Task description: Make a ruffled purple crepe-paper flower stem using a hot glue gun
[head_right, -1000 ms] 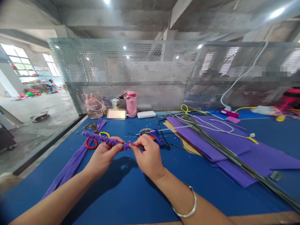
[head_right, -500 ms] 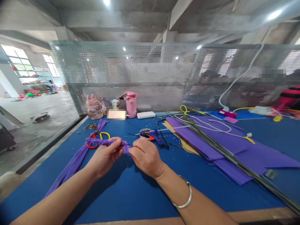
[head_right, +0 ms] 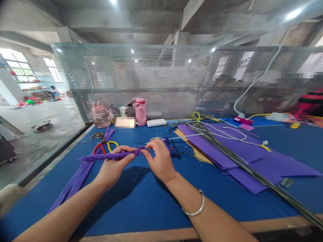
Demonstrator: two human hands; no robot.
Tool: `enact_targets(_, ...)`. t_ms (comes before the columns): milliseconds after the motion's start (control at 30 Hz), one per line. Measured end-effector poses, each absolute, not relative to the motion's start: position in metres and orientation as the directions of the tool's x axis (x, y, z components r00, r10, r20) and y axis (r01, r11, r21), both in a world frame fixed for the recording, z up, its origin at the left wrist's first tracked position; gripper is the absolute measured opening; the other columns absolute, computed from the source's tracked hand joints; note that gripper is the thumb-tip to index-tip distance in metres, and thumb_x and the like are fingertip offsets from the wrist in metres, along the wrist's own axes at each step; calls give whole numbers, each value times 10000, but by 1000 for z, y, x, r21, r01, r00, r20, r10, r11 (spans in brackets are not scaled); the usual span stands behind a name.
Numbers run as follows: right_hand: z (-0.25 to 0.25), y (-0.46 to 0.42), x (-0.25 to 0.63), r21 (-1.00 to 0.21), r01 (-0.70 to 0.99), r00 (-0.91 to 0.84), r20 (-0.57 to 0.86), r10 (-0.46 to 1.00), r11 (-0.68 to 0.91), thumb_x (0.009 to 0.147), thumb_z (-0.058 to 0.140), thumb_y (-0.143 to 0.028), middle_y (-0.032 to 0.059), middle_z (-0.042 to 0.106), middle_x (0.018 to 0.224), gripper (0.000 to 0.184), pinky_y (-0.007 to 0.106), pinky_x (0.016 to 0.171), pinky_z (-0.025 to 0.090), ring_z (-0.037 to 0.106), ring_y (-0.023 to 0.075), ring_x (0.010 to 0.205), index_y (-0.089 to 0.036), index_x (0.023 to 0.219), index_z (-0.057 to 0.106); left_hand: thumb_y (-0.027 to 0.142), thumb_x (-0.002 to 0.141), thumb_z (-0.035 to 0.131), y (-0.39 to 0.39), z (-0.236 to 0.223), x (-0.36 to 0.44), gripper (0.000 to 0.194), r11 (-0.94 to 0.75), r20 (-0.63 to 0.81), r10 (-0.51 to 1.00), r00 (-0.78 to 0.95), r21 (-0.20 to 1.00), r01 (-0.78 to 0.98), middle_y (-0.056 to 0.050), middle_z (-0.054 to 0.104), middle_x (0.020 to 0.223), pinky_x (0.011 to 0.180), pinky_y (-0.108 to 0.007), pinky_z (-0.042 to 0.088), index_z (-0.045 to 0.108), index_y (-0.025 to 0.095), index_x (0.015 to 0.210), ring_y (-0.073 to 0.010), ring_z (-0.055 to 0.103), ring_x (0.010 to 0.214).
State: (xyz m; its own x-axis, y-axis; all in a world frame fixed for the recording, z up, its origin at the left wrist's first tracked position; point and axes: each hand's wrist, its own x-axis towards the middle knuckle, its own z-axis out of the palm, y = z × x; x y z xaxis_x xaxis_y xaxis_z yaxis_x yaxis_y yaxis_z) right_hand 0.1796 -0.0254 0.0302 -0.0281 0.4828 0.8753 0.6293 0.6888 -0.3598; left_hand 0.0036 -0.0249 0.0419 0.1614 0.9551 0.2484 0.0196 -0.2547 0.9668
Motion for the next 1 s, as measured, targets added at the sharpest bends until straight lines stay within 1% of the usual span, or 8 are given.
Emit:
enact_targets(67,33,-27,182,-476,585,159,861,483,657,767,719,-283,22,527,872,270,316,736,440,519,180,806,-222,922,507,295,774,682,-23,41,1,147,-358,354,932,74,932,53,-24,675,915,764,-272,465,655,188,872,-149,600,837)
enact_targets(133,36,-30,183,-651,420,267,754,600,632,762,708,-327,6,500,838,249,310,746,411,481,171,784,-222,868,507,281,782,676,-23,39,0,114,-466,468,883,-28,883,66,-14,656,909,773,-264,468,647,197,854,-146,599,857)
enact_targets(233,39,-33,182,-832,189,101,545,832,522,827,624,-374,-23,472,664,220,284,631,372,417,138,633,-206,708,547,264,784,679,-28,36,1,93,-539,540,835,-104,841,37,-2,642,891,751,-239,486,645,206,848,-131,605,837)
enact_targets(333,35,-31,177,-908,58,-95,409,908,415,806,635,-463,-22,513,594,297,272,560,372,440,125,565,-185,704,605,255,776,693,-34,33,5,88,-527,526,848,-68,850,2,-2,663,880,749,-228,507,660,209,844,-128,624,825)
enact_targets(633,28,-26,169,-935,-324,-219,224,950,146,690,761,-502,-35,554,620,356,269,615,407,495,111,582,-209,822,608,169,767,708,-36,31,9,70,-634,634,774,13,773,20,-17,712,847,746,-219,551,681,196,826,-138,676,807)
enact_targets(800,33,-30,168,-919,-388,-248,184,951,76,659,795,-440,-36,557,637,326,252,612,417,499,97,574,-203,793,616,97,797,673,-37,26,4,144,-847,833,531,153,521,102,-24,712,909,783,-202,540,694,209,884,-125,678,840)
enact_targets(900,37,-30,172,-921,-382,-262,191,946,80,656,798,-430,-39,548,652,320,246,606,418,495,93,572,-202,782,613,96,828,627,-36,22,-1,211,-910,856,415,309,395,125,-52,701,996,833,-233,530,692,223,984,-147,673,901)
enact_targets(1000,42,-29,185,-938,-328,-288,214,933,114,642,807,-454,-41,547,659,346,240,596,408,493,92,579,-195,757,607,181,862,586,-33,23,-2,272,-795,746,600,290,596,111,-82,652,1092,849,-287,526,616,237,1126,-177,654,967)
